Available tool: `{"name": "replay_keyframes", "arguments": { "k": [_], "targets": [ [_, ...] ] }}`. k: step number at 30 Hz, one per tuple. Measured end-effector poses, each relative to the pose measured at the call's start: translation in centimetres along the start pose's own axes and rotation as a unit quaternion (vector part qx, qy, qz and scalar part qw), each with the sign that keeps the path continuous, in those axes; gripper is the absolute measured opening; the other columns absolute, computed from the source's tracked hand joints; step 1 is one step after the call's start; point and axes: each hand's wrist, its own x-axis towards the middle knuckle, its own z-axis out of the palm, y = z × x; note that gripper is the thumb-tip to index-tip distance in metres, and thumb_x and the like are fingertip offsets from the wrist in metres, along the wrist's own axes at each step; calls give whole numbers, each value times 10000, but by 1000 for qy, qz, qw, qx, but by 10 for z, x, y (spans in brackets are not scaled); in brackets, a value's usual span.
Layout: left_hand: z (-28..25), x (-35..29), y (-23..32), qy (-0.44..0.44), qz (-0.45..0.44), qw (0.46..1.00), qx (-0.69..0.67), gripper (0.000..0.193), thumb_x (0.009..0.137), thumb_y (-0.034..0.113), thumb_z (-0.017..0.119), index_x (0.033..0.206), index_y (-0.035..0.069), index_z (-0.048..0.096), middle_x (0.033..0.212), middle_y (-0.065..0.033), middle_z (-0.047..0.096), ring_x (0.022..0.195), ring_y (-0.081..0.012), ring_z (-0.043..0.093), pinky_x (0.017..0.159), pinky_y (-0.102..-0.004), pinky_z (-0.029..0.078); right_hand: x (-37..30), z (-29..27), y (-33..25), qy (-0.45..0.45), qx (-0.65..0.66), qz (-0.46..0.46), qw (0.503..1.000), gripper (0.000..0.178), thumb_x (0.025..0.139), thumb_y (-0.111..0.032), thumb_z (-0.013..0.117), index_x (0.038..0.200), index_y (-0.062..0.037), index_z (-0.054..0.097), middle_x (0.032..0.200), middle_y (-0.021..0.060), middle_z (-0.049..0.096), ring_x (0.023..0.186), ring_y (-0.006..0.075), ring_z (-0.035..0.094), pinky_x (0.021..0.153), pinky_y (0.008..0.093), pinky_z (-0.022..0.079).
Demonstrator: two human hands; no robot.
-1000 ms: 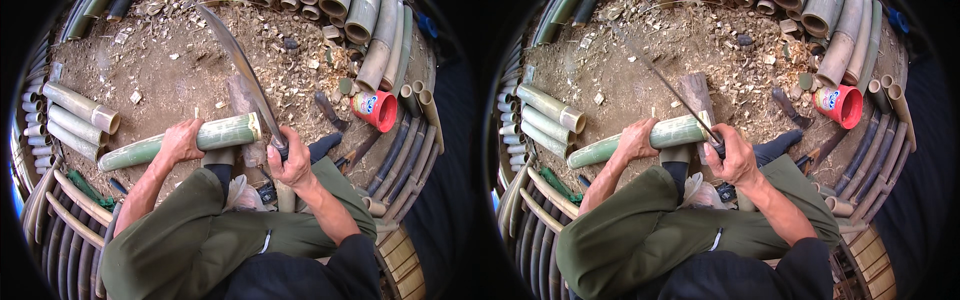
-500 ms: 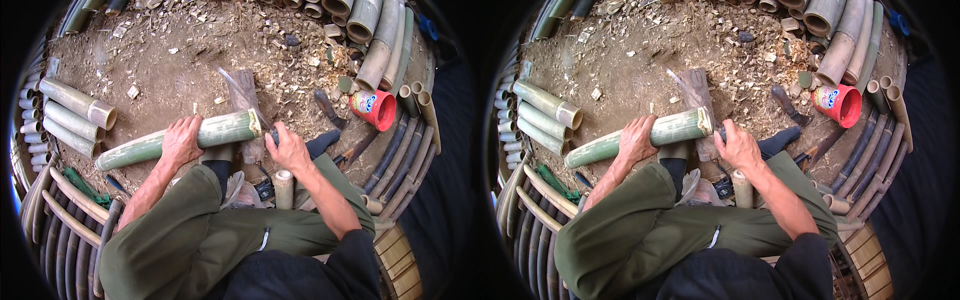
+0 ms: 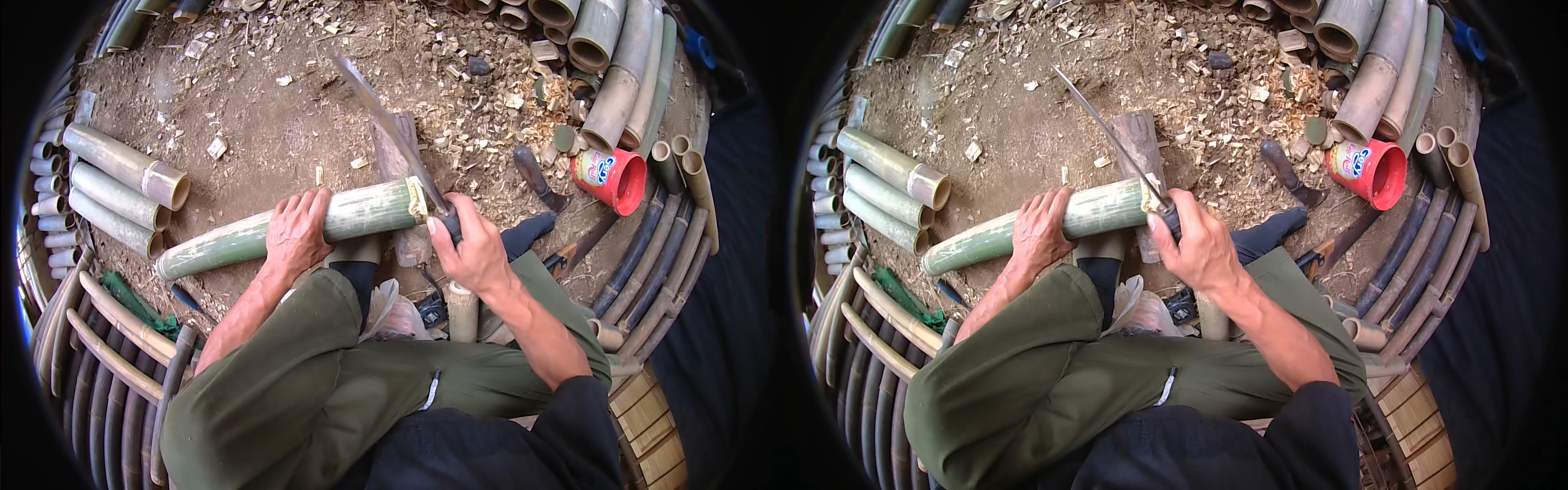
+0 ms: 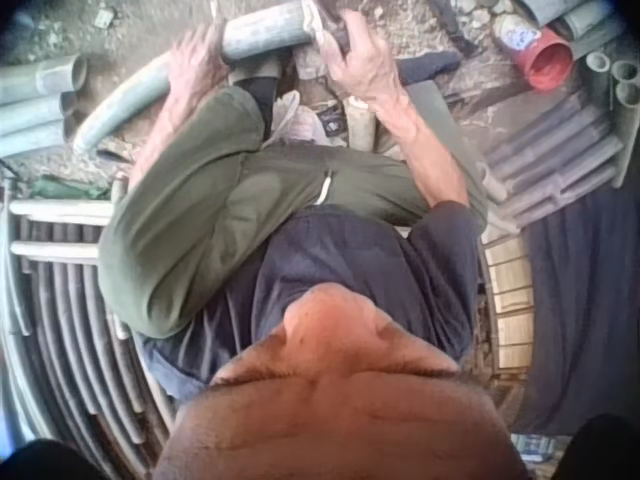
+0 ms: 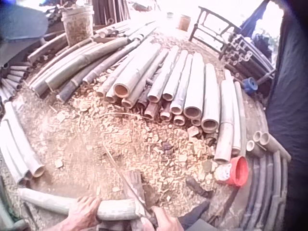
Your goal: The person scrapes the outer surface and edges of bamboo poles using a large blade, handling different sections of the bamboo to clean and smooth them.
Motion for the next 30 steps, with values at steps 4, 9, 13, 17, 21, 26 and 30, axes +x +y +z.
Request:
{"name": "replay_keyframes", "arguments": {
  "k": [4,9,13,17,21,26,30],
  "targets": [
    [-4,0,3,-12,-4,1000,1,840,557,166,851,1311,72,493,1222,-130,609,1174,-316,571,995,-435,451,-7,8,16,102,-29,-150,983,337,939,-231,655,1114,32,539,826,232,661,676,390,696,550,455,548],
    [-13,9,-5,-76,0,997,-5,870,593,211,864,1360,83,471,1223,-162,598,1190,-342,562,1033,-462,459,-1,10,38,-103,-107,120,982,315,951,-262,624,1089,-12,492,762,256,647,697,481,664,624,540,543],
    [-31,23,-40,-227,14,968,-107,991,581,252,830,1480,223,415,1190,-173,602,1118,-390,600,999,-468,499,-3,13,45,-86,-101,96,986,332,955,-278,613,1105,-12,486,843,284,650,758,494,656,670,544,540],
    [-48,22,-30,-215,1,975,-55,995,552,222,819,1469,263,437,1139,-151,606,1107,-384,605,945,-478,511,-6,8,36,-78,-108,90,987,337,949,-265,623,1113,2,499,910,282,654,814,484,649,709,531,534],
    [-41,18,-24,-171,3,985,-21,976,557,218,823,1457,238,445,1131,-151,606,1108,-370,608,931,-479,514,-7,2,25,-79,-89,109,987,337,941,-245,630,1130,17,533,929,275,657,818,454,672,702,507,543],
    [-30,14,-30,-151,8,988,-38,925,553,214,826,1409,187,475,1133,-148,619,1108,-361,615,928,-479,516,-1,4,-9,82,-5,-84,993,304,923,-187,657,1115,26,556,862,229,658,744,399,689,631,442,561],
    [-35,15,-25,-151,1,988,-36,907,544,225,828,1384,159,492,1136,-141,629,1114,-357,617,927,-481,516,1,18,32,-7,-178,-37,983,319,939,-234,643,1106,14,532,801,223,668,677,391,693,574,433,567]
  ]
}}
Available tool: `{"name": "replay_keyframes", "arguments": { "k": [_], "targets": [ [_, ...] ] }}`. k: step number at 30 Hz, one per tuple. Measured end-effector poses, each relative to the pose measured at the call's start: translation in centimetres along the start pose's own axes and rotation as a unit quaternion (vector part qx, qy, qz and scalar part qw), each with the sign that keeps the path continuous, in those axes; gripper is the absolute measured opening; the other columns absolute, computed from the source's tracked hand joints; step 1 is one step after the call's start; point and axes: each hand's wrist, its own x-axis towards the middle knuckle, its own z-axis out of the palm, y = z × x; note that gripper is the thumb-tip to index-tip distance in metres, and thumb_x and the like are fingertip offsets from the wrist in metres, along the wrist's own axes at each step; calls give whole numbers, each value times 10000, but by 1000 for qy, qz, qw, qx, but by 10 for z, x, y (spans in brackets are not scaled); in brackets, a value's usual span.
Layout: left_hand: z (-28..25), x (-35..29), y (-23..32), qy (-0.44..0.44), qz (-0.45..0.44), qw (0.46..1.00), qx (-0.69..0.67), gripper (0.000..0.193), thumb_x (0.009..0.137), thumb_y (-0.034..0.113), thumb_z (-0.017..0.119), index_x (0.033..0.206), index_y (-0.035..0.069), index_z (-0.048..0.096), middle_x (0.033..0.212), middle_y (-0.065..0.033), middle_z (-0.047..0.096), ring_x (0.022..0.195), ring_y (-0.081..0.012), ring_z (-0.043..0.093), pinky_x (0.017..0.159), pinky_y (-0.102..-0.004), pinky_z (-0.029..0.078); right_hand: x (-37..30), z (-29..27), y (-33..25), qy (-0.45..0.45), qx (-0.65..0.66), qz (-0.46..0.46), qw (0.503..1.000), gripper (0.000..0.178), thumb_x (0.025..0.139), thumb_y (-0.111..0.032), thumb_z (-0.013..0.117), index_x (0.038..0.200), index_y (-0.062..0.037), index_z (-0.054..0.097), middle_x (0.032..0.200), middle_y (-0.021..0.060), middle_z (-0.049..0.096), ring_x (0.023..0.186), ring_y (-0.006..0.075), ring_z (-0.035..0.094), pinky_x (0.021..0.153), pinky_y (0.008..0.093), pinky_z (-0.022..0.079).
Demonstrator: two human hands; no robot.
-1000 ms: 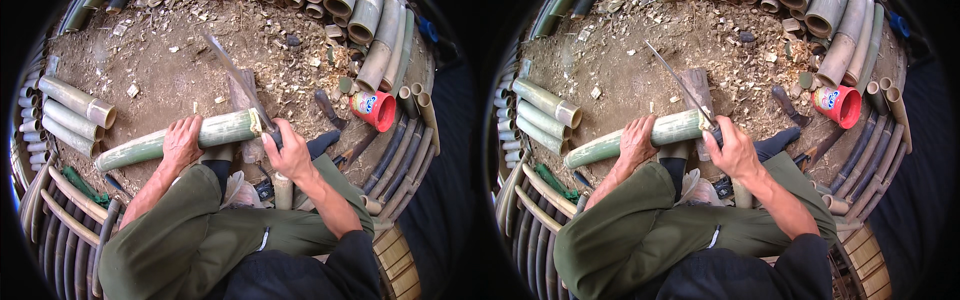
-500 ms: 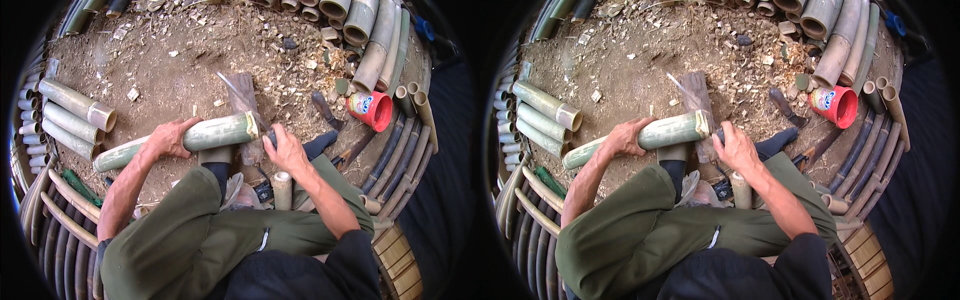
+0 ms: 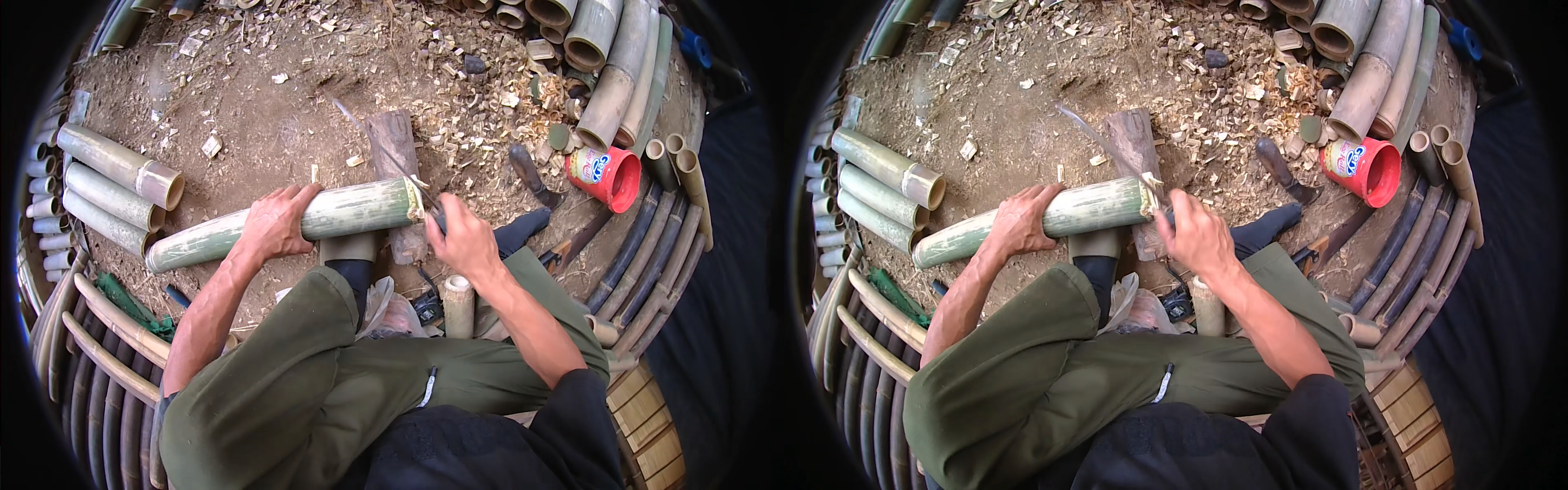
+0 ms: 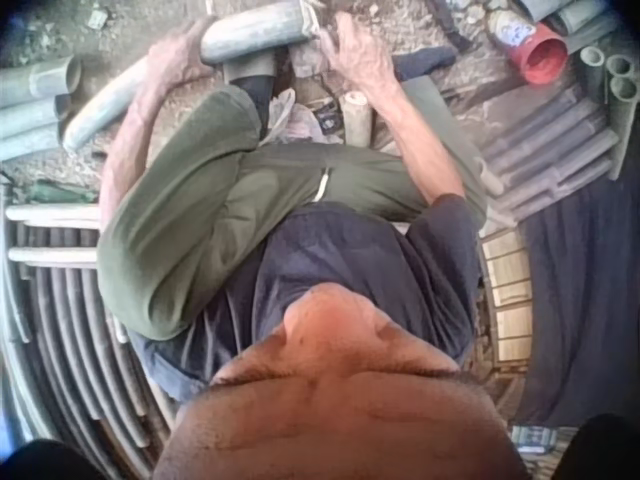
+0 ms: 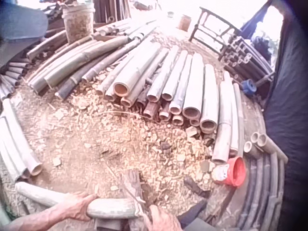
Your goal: The person scrapes the outer surface and edges of bamboo poles using a large blade, handling different sections of the bamboo to clean and smooth them.
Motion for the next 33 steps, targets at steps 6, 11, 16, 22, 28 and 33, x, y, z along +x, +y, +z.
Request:
{"name": "replay_keyframes", "arguments": {
  "k": [6,11,16,22,28,33],
  "targets": [
    [4,1,-3,11,1,1000,3,916,539,246,830,1386,142,495,1141,-136,633,1117,-347,617,933,-473,513,5,-25,-16,37,150,13,988,318,938,-220,649,1107,24,534,794,214,661,647,360,691,563,415,553],
    [5,1,-2,13,11,1000,5,941,525,245,845,1390,144,491,1157,-139,635,1125,-356,612,949,-463,508,-5,6,12,-15,49,28,998,317,928,-198,657,1103,36,537,753,208,643,665,332,699,551,414,552],
    [17,-4,-3,31,12,999,25,956,528,250,875,1393,158,477,1135,-135,625,1099,-360,609,938,-470,502,10,-20,-6,-26,133,36,990,330,959,-243,615,1105,39,523,767,252,650,683,373,700,572,416,555],
    [23,-11,4,107,11,993,57,940,541,217,869,1390,164,469,1133,-109,606,1104,-334,590,951,-464,482,-2,-3,6,56,54,-40,996,302,905,-194,683,1086,12,557,811,199,671,634,377,682,563,428,555],
    [25,-12,5,97,-4,994,57,947,534,189,875,1391,160,473,1191,-105,602,1137,-328,575,978,-461,463,4,-23,-16,23,154,13,988,312,927,-217,659,1112,5,541,821,237,671,693,398,694,577,443,547],
    [23,-11,9,88,-11,994,57,962,526,193,884,1394,155,471,1197,-110,602,1134,-331,573,976,-461,463,-2,4,15,-29,75,32,996,334,947,-245,632,1128,12,519,773,262,658,688,431,684,578,467,538]
  ]
}}
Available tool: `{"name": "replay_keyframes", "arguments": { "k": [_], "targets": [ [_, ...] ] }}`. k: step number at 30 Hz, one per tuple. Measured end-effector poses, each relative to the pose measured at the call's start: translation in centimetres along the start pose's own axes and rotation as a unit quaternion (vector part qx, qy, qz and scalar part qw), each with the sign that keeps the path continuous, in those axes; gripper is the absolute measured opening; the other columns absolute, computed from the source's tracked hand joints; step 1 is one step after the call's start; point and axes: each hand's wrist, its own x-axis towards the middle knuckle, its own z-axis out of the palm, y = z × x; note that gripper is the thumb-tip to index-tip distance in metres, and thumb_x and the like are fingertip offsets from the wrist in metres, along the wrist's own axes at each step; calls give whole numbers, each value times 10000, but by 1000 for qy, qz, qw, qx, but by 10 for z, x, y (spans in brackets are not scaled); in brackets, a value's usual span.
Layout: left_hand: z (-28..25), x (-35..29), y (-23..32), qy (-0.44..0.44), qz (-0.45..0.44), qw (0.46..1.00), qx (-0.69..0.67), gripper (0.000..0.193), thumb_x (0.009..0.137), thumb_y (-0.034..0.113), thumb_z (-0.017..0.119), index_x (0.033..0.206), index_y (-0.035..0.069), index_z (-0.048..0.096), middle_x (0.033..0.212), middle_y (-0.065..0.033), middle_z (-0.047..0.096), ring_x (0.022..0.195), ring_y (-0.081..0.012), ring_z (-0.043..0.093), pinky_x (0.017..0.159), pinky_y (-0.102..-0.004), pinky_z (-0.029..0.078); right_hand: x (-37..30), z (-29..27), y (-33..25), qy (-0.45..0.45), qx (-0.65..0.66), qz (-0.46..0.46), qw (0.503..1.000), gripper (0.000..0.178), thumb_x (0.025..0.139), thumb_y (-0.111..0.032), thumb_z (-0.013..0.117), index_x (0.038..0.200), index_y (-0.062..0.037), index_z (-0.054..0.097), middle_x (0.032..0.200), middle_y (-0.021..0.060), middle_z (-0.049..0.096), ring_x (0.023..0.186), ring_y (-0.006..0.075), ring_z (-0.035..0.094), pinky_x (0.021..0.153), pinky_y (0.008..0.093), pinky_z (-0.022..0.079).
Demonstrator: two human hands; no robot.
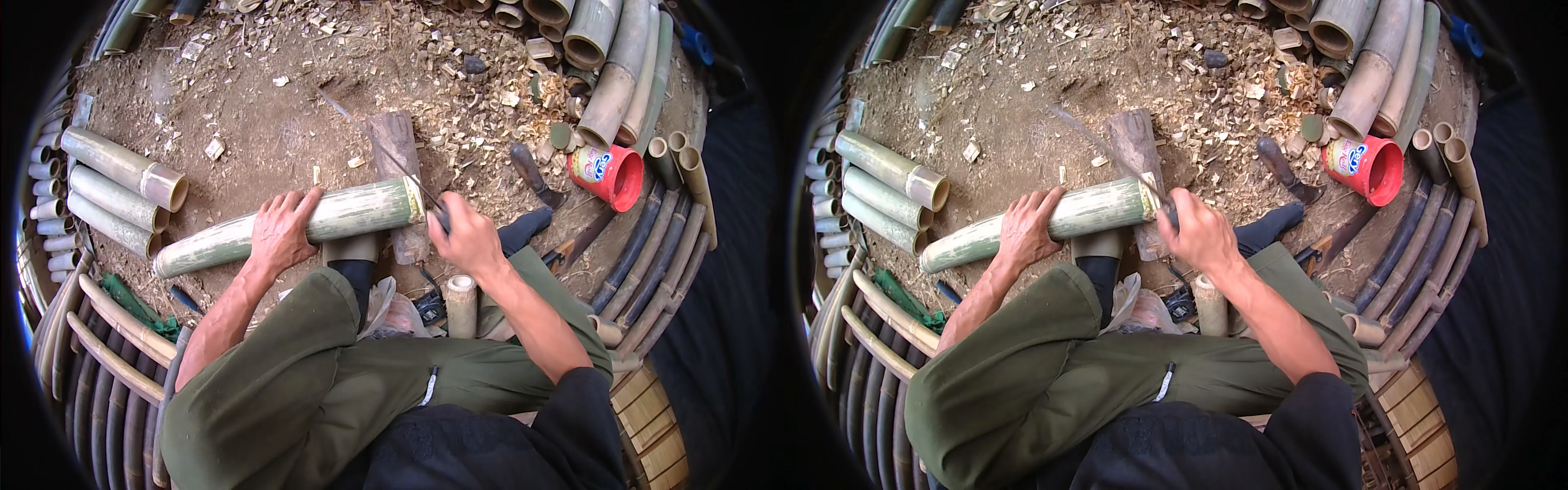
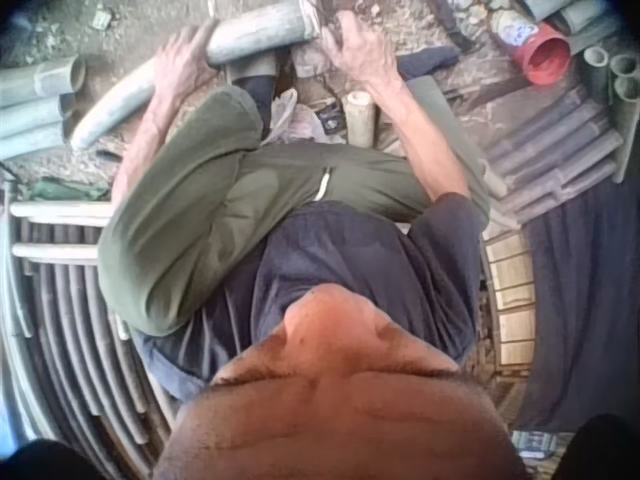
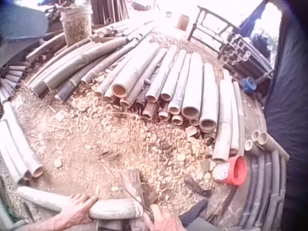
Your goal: The person scrapes the outer surface and edges of bamboo poles using a large blade, handling different sections of the bamboo to clean and smooth them.
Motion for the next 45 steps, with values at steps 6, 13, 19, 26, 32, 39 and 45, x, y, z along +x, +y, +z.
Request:
{"name": "replay_keyframes", "arguments": {
  "k": [6,13,19,26,32,39,45],
  "targets": [
    [7,-5,-2,34,13,999,5,998,506,204,906,1401,155,465,1184,-115,601,1108,-335,583,959,-468,468,1,-25,-38,34,124,1,992,322,934,-208,652,1124,23,532,737,213,647,638,385,685,559,443,534],
    [12,-2,-3,28,7,999,39,1064,536,238,922,1463,158,406,1226,-141,572,1154,-338,564,1015,-478,453,18,-1,14,-83,-47,86,992,311,931,-268,633,1030,4,519,776,260,665,690,463,670,566,519,535],
    [-27,12,-36,-230,-30,967,-103,1100,570,366,877,1527,224,353,1295,-190,556,1176,-394,564,1034,-484,477,-6,4,16,-79,36,115,990,324,942,-277,624,1094,-15,509,832,292,655,774,489,647,681,538,527],
    [-28,12,-27,-137,-12,990,-20,1031,541,272,840,1482,302,420,1118,-132,560,1115,-365,590,945,-488,514,0,-26,-41,79,85,-40,992,330,930,-225,652,1116,30,555,851,243,661,760,411,691,645,455,559],
    [-28,15,-24,-134,-16,989,-52,999,541,242,831,1463,296,449,1101,-125,546,1108,-359,585,943,-482,512,-2,1,-7,5,-78,-11,997,298,941,-237,635,1076,5,527,813,220,669,632,406,683,593,455,554],
    [-25,9,-23,-122,-32,991,-47,972,544,231,831,1443,296,466,1090,-121,537,1103,-358,582,921,-481,512,6,-28,-57,116,98,-67,986,307,951,-253,629,1072,8,520,862,250,677,737,403,709,610,450,558],
    [-27,8,-20,-108,-27,993,-39,980,536,210,832,1442,290,466,1084,-122,530,1093,-358,579,921,-475,510,5,-2,-1,-61,-55,56,995,289,941,-215,634,1067,16,515,774,252,660,688,415,698,579,455,550]
  ]
}}
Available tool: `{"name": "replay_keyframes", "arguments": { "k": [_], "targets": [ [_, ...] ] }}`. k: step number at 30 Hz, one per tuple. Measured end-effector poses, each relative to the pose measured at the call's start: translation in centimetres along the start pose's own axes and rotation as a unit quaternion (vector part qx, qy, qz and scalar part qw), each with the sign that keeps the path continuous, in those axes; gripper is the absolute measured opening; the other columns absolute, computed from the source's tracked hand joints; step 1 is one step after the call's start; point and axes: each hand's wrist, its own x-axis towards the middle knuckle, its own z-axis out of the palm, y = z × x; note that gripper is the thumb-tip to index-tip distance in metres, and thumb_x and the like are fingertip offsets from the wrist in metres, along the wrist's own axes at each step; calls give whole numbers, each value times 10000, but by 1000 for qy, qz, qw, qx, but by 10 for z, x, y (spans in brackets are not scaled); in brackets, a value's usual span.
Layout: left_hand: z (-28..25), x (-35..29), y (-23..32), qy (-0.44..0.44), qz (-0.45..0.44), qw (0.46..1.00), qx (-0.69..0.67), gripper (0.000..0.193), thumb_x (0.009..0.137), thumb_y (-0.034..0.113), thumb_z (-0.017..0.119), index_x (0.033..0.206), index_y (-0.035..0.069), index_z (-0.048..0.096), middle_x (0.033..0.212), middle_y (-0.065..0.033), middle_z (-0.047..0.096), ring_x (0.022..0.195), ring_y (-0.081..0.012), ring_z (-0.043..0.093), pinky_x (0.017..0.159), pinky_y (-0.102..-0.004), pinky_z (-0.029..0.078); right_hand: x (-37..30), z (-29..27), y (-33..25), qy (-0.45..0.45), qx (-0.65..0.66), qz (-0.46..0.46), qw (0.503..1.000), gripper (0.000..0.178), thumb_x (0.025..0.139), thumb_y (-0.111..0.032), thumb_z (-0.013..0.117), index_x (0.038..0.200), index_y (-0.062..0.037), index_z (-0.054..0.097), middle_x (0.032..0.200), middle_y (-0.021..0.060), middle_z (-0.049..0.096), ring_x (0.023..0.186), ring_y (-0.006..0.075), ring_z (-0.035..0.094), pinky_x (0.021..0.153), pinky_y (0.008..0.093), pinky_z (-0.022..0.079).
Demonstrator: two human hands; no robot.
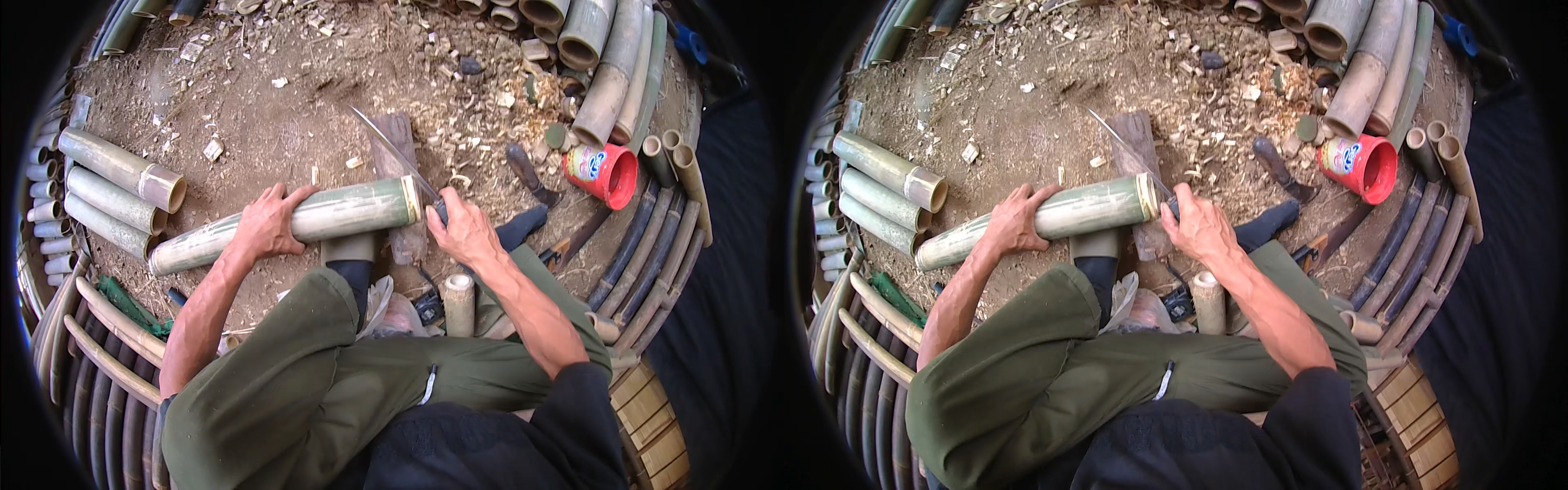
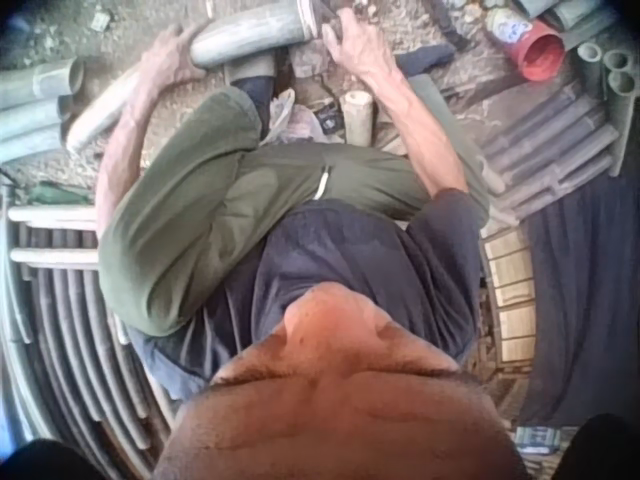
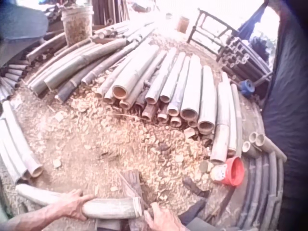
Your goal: The person scrapes the outer surface and edges of bamboo poles using a large blade, handling different sections of the bamboo to clean and smooth them.
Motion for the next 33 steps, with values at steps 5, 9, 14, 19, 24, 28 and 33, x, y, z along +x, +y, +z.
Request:
{"name": "replay_keyframes", "arguments": {
  "k": [5,9,14,19,24,28,33],
  "targets": [
    [13,-2,-2,49,3,999,4,1004,518,202,846,1442,284,461,1081,-129,521,1088,-358,564,934,-483,499,-5,-29,-46,159,148,-99,971,313,939,-225,645,1099,12,517,770,255,661,673,416,688,567,461,535],
    [18,-7,5,88,4,996,27,1012,519,193,858,1444,283,458,1078,-130,522,1085,-352,554,936,-480,496,-4,-1,-5,85,35,-51,994,311,943,-242,639,1095,4,523,766,257,659,684,419,687,569,472,539],
    [28,-12,3,105,0,994,37,1027,516,207,883,1449,282,461,1081,-123,522,1072,-340,547,930,-477,478,-6,-18,-21,64,106,-33,992,319,949,-248,628,1103,11,524,750,249,649,655,430,678,551,488,528],
    [33,-14,5,138,-1,990,42,1042,510,204,895,1456,283,465,1087,-122,521,1063,-332,537,931,-473,462,-8,-12,-19,225,114,-196,948,324,931,-228,658,1127,3,544,751,197,642,622,334,693,509,381,540],
    [45,-15,4,181,18,981,70,1039,518,199,889,1462,284,464,1087,-121,523,1067,-323,525,936,-464,449,10,-11,4,34,45,-28,998,331,932,-228,650,1112,22,528,810,247,664,670,414,690,569,458,558],
    [58,-24,0,210,6,975,74,1019,552,184,872,1476,280,454,1116,-137,504,1068,-338,518,949,-467,427,-5,-35,-46,205,154,-143,956,335,937,-216,644,1145,20,532,812,245,665,672,391,700,562,463,563],
    [63,-21,2,234,6,967,97,1055,570,228,884,1511,274,410,1157,-152,502,1100,-356,512,967,-479,429,5,1,9,-12,4,7,1000,293,938,-257,629,1054,-8,527,737,273,644,700,452,680,584,513,550]
  ]
}}
